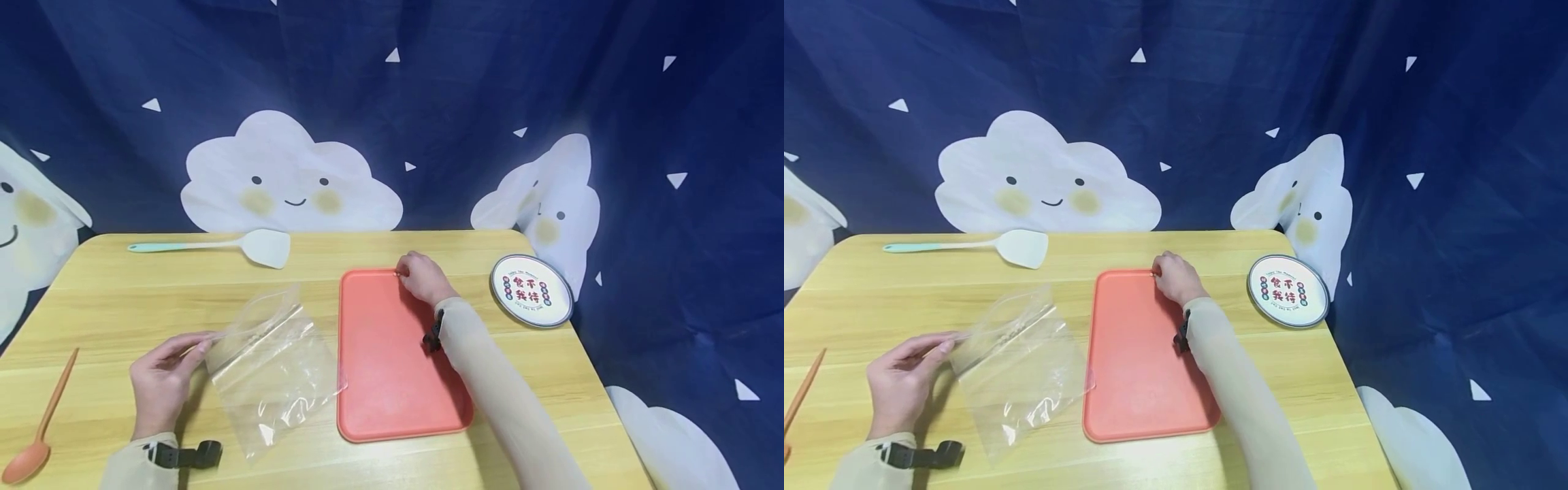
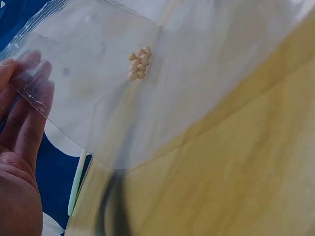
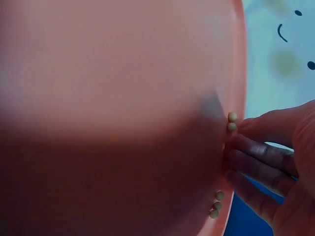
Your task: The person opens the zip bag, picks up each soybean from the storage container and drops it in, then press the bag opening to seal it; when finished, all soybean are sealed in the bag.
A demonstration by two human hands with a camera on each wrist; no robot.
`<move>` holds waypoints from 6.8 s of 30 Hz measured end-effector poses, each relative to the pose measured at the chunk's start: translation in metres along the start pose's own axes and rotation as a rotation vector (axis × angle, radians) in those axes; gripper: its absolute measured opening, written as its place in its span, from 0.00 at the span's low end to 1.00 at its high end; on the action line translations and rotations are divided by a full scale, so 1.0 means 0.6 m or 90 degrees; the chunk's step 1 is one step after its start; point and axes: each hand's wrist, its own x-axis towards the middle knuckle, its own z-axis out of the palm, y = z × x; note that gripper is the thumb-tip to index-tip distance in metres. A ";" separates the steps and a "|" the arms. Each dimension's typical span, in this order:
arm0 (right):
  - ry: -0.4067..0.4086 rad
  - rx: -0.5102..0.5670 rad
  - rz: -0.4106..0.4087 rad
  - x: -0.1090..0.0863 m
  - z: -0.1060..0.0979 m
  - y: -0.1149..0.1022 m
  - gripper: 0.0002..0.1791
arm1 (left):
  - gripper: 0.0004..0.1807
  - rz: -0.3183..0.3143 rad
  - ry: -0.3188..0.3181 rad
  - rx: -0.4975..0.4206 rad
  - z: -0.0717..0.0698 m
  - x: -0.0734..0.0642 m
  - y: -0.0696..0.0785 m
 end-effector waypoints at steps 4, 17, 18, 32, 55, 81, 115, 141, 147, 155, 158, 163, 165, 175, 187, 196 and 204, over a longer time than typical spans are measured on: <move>-0.008 -0.031 -0.010 0.003 0.004 0.002 0.06 | 0.08 -0.003 0.005 -0.010 -0.003 0.003 0.001; -0.015 -0.056 -0.009 0.005 0.008 0.006 0.04 | 0.08 -0.008 0.011 0.007 -0.003 0.007 0.002; -0.014 -0.051 -0.007 0.004 0.007 0.006 0.04 | 0.08 -0.008 0.009 0.008 -0.002 0.005 0.001; 0.072 0.143 -0.044 -0.017 -0.017 -0.039 0.03 | 0.08 0.016 0.016 -0.009 -0.005 0.005 -0.004; 0.037 0.356 -0.303 -0.034 0.036 -0.295 0.05 | 0.10 0.005 -0.024 -0.075 -0.003 -0.002 -0.008; 0.075 0.312 -0.220 -0.034 0.026 -0.216 0.11 | 0.09 -0.035 -0.037 -0.070 0.000 -0.012 -0.004; 0.018 -0.112 -0.047 -0.003 0.017 -0.011 0.06 | 0.08 -0.114 -0.035 0.049 0.008 -0.012 0.000; 0.069 0.158 -0.101 -0.030 -0.013 -0.055 0.06 | 0.08 -0.039 -0.079 -0.049 0.003 -0.009 -0.003; 0.078 0.288 -0.157 -0.046 -0.017 -0.111 0.05 | 0.08 -0.037 -0.084 -0.055 0.004 -0.009 -0.002; 0.077 0.379 -0.216 -0.057 -0.011 -0.175 0.05 | 0.08 -0.060 -0.073 -0.034 0.004 -0.011 -0.004; 0.070 0.395 -0.231 -0.060 -0.008 -0.199 0.05 | 0.08 -0.059 -0.072 -0.032 0.004 -0.012 -0.006; 0.044 0.347 -0.282 -0.059 0.002 -0.246 0.06 | 0.08 -0.047 -0.079 -0.051 0.005 -0.011 -0.009; 0.032 0.288 -0.304 -0.056 0.010 -0.265 0.06 | 0.08 -0.051 -0.076 -0.052 0.007 -0.012 -0.010; -0.018 0.104 -0.341 -0.030 0.063 -0.320 0.06 | 0.08 -0.050 -0.075 -0.056 0.008 -0.014 -0.010; 0.007 0.177 -0.246 -0.036 0.015 -0.248 0.13 | 0.08 -0.055 -0.064 -0.043 0.006 -0.012 -0.007; 0.044 0.160 -0.177 -0.051 -0.048 -0.133 0.11 | 0.09 -0.086 -0.049 -0.018 0.000 -0.015 -0.005; 0.111 0.083 -0.115 -0.063 -0.064 -0.024 0.08 | 0.10 -0.100 -0.048 0.002 -0.003 -0.020 -0.003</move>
